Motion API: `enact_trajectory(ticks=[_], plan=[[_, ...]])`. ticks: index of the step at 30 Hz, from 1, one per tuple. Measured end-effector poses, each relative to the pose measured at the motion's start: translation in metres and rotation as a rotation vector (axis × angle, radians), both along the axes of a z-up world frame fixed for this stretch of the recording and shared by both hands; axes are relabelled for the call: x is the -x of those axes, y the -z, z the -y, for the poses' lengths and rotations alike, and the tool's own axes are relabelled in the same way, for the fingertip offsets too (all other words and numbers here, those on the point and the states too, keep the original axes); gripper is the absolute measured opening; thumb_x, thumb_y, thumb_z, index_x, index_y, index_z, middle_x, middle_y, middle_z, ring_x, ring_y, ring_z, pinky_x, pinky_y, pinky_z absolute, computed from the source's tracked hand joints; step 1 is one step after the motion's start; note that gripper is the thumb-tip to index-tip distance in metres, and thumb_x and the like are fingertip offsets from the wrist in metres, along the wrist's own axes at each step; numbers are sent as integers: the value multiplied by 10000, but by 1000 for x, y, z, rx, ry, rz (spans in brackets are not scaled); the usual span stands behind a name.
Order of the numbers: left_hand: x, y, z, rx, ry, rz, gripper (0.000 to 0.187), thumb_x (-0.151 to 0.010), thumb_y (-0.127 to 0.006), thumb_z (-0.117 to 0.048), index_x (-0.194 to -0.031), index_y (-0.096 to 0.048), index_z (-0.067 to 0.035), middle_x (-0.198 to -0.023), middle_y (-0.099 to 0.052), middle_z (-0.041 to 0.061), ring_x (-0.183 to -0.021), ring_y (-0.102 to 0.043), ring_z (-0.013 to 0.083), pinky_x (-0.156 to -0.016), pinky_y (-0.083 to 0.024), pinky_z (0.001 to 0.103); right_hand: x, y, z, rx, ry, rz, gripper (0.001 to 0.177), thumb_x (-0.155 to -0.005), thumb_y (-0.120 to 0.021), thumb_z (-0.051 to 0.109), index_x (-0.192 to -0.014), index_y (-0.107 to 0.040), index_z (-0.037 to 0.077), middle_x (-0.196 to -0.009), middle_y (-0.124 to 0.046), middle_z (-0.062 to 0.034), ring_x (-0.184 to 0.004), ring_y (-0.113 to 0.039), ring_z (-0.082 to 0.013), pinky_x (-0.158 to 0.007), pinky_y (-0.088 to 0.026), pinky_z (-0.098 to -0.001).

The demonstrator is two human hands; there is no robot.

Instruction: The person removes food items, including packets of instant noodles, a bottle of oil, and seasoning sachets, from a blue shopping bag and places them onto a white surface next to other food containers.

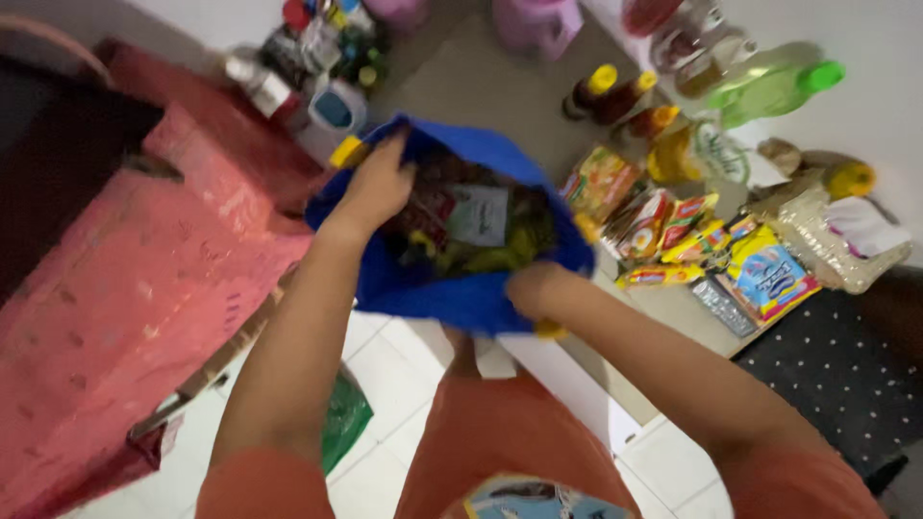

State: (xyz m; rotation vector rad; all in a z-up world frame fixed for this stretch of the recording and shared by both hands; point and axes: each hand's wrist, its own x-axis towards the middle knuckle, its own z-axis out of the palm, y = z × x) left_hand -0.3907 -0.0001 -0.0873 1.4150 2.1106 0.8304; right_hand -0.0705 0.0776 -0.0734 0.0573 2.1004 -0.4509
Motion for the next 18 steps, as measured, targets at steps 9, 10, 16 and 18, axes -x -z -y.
enact_trajectory(ticks=[9, 10, 16, 18], plan=[[-22, 35, -5, 510, 14, 77, 458, -904, -576, -260, -1320, -641, -78, -1293, -638, 247, -1179, -622, 422, -1005, -494, 482, 206, 118, 59, -31, 274, -412, 297, -957, -541, 238, -1129, -756, 127, -1123, -748, -159, -1024, -717, -346, -881, -567, -471], [-16, 40, -10, 481, 23, 125, 445, -886, -598, -305, -1279, -668, -106, -1272, -631, 231, -1154, -614, 421, -968, -497, 480, 221, 128, 68, -75, 288, -418, 297, -964, -538, 237, -1144, -748, 129, -1128, -744, -162, -1023, -716, -348, -879, -566, -473], [-5, 69, -12, 335, 33, -51, 355, -939, -564, -280, -1149, -712, -36, -1234, -678, 252, -1142, -642, 416, -982, -508, 492, 233, 181, 98, -185, 389, -455, 305, -1000, -520, 232, -1233, -695, 142, -1157, -724, -178, -1018, -711, -360, -865, -562, -484], [-3, 61, -18, 468, 29, -23, 359, -977, -545, -300, -1178, -700, -46, -1209, -684, 262, -1132, -648, 426, -990, -502, 506, 225, 188, 99, -181, 397, -471, 311, -1012, -514, 231, -1262, -678, 146, -1167, -718, -183, -1016, -709, -363, -860, -560, -488]])
